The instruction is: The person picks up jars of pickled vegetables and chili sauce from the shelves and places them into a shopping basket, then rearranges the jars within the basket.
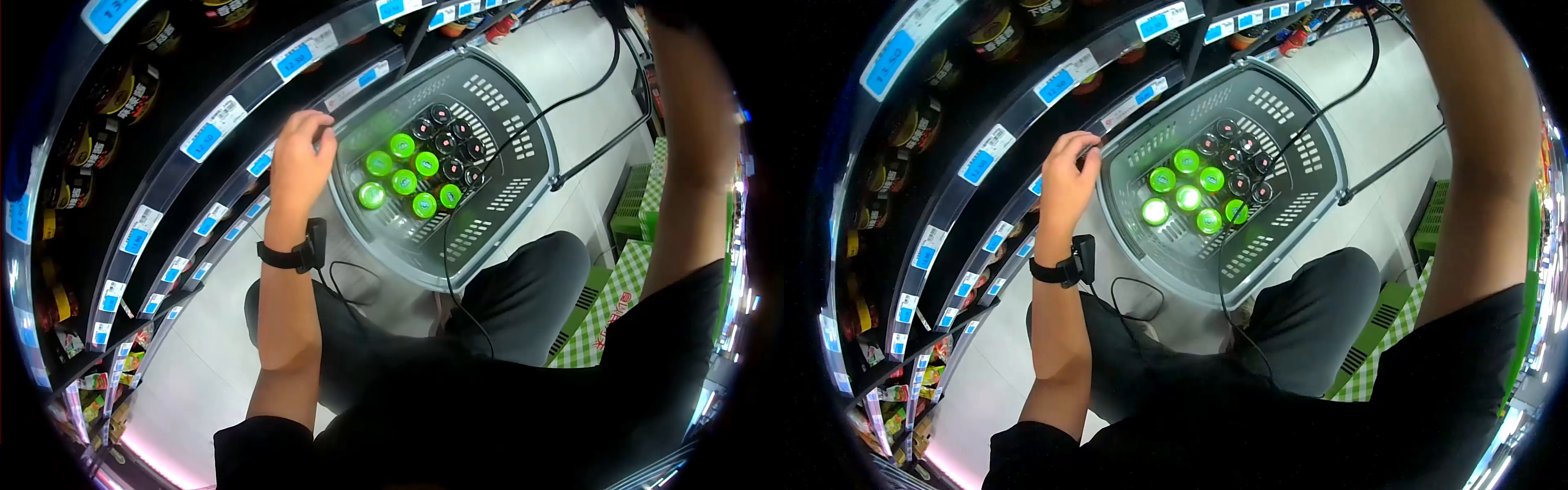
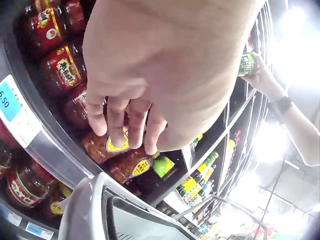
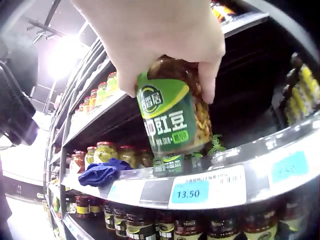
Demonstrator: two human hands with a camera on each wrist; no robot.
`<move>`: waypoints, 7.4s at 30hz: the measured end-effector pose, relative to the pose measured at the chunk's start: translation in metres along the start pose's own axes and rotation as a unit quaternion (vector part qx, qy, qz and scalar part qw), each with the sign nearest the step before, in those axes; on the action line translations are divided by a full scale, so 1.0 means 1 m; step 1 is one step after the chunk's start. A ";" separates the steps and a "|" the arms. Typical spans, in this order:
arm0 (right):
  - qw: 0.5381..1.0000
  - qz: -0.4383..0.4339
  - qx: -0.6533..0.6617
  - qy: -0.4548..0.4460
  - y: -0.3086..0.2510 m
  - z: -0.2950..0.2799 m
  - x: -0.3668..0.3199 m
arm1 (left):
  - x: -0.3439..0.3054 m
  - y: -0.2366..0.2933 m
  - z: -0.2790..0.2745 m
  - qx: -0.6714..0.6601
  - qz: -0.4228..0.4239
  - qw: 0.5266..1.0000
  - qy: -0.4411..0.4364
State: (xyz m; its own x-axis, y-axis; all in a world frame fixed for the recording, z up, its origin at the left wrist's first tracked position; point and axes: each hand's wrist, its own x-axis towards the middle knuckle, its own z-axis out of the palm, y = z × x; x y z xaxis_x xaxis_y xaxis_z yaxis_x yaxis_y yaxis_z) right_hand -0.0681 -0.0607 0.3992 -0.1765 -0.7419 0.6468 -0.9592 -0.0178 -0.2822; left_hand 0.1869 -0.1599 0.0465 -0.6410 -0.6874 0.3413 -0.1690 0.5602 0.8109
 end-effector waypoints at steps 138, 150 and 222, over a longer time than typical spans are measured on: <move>0.810 -0.257 -0.046 -0.526 0.060 0.375 -0.402 | -0.026 -0.010 -0.050 -0.216 -0.206 0.954 0.022; 0.835 -0.210 0.022 -0.509 0.064 0.358 -0.377 | -0.014 -0.032 -0.035 -0.209 -0.216 0.954 -0.011; 0.790 -0.125 0.186 -0.571 0.047 0.200 -0.279 | -0.031 -0.020 -0.038 -0.174 -0.192 0.966 0.025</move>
State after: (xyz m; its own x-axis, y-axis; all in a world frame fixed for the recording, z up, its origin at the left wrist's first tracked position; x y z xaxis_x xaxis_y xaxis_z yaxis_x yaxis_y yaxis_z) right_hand -0.0201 0.0114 0.0644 0.5262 -0.8007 -0.2861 -0.7638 -0.2972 -0.5730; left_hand 0.2390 -0.1672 0.0377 -0.5437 -0.8393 -0.0002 -0.1192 0.0770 0.9899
